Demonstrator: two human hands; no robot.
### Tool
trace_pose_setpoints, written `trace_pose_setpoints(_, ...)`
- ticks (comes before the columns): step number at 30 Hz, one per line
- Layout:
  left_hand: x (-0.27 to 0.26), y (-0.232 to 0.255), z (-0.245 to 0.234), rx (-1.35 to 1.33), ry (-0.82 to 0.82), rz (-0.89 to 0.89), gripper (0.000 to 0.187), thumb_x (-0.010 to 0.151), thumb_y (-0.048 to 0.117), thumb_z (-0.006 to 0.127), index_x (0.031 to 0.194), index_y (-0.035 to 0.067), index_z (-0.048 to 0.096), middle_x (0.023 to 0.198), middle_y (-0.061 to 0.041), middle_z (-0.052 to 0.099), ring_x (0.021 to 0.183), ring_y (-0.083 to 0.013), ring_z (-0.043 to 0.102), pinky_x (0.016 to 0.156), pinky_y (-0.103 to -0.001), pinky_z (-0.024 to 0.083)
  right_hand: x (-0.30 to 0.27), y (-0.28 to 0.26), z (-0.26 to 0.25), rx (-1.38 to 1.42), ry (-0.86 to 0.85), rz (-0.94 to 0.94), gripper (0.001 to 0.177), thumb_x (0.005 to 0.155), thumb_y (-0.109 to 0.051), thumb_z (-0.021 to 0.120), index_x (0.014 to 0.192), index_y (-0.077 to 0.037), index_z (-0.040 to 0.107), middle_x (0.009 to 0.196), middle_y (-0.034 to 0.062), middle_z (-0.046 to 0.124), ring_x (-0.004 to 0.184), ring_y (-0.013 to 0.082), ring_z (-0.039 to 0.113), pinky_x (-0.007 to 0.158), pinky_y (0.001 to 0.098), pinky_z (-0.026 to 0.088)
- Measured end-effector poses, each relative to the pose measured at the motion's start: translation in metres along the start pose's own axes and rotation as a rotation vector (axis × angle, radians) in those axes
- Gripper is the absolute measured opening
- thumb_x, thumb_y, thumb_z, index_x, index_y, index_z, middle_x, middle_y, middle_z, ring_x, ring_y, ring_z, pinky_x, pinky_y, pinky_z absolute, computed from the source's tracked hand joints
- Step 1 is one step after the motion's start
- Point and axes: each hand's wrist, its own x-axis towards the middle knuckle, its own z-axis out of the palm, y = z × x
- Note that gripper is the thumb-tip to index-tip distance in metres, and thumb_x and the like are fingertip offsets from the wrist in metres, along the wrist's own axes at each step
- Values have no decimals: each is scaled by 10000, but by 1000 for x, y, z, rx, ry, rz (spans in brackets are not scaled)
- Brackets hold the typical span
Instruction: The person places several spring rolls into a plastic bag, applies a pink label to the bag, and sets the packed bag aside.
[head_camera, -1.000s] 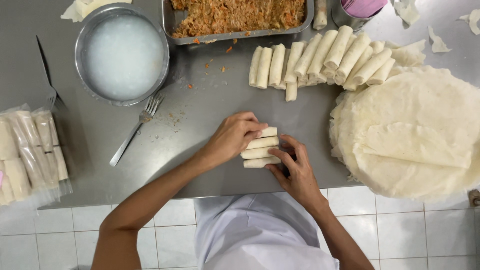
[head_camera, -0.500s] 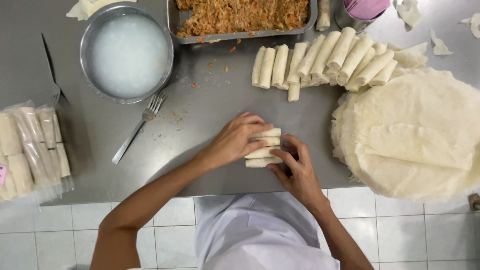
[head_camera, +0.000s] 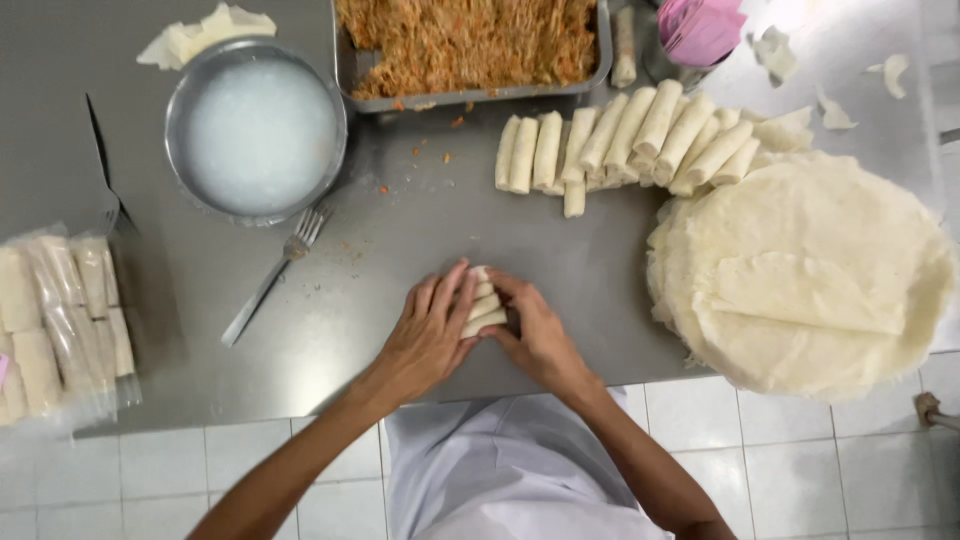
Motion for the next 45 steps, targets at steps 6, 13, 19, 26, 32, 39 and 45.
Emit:
trace_pose_setpoints(6, 0, 11, 0, -89, 243, -78, 711, 750, 233, 613, 1374, -25, 390, 1325, -176, 466, 1110, -361, 450, 939, -477, 386, 19, -4, -168, -963, -406, 594, 237, 872, -102, 550, 1077, -222, 555, 966, -66, 596, 842, 95, 596, 678, 235, 519)
trace_pose_setpoints(13, -7, 15, 11, -239, 348, -153, 939, 880, 599, 498, 1477, -44, 163, 1533, -315, 141, 1159, -454, 424, 996, -523, 326, 343, 11, -334, -1035, 356, -443, 348, 878, -154, 910, 1039, 18, 655, 1109, 189, 667, 954, 383, 596, 630, 467, 440)
trace_pose_setpoints(19, -6, 14, -5, -463, 446, -99, 805, 989, 530, 401, 1500, 10, 60, 1562, -308, 84, 1451, -429, 207, 1074, -552, 272, 377, -20, -332, -921, 118, -104, 95, 990, 31, 694, 1061, 90, 719, 975, 251, 713, 801, 326, 687, 704, 449, 583)
trace_pose_setpoints(26, 63, 27, -106, -306, 922, -43, 669, 898, 471, 557, 1441, 157, 325, 1501, -72, 374, 1441, -320, 320, 1186, -636, 175, 147, -67, -157, -1471, 203, -949, 135, 1043, -227, 498, 969, -121, 539, 690, -35, 469, 558, 92, 483, 389, 239, 371)
trace_pose_setpoints(32, 54, 26, -125, -1082, 641, 63, 184, 795, 330, 752, 922, 213, 689, 944, 84, 697, 864, -60, 636, 1033, -336, 373, 12, -70, -210, -402, 539, -16, 147, 963, 7, 509, 840, -54, 459, 773, 65, 534, 600, 137, 477, 560, 287, 382)
trace_pose_setpoints(39, 30, 37, -125, -1552, 577, -541, 7, 782, 93, 771, 776, 95, 769, 689, 23, 704, 629, -44, 561, 597, -162, 425, 42, -92, -172, -303, 598, -17, 746, 759, 15, 831, 1327, 18, 348, 1188, 189, 506, 1006, 280, 524, 800, 377, 478)
trace_pose_setpoints(45, 57, 71, -126, -1517, 708, -167, 214, 677, 155, 838, 702, 108, 630, 726, 11, 657, 660, -26, 547, 614, -164, 443, 25, -126, -84, 214, 409, 85, 636, 476, -253, 900, 992, -82, 570, 829, 61, 676, 635, 81, 619, 511, 172, 453)
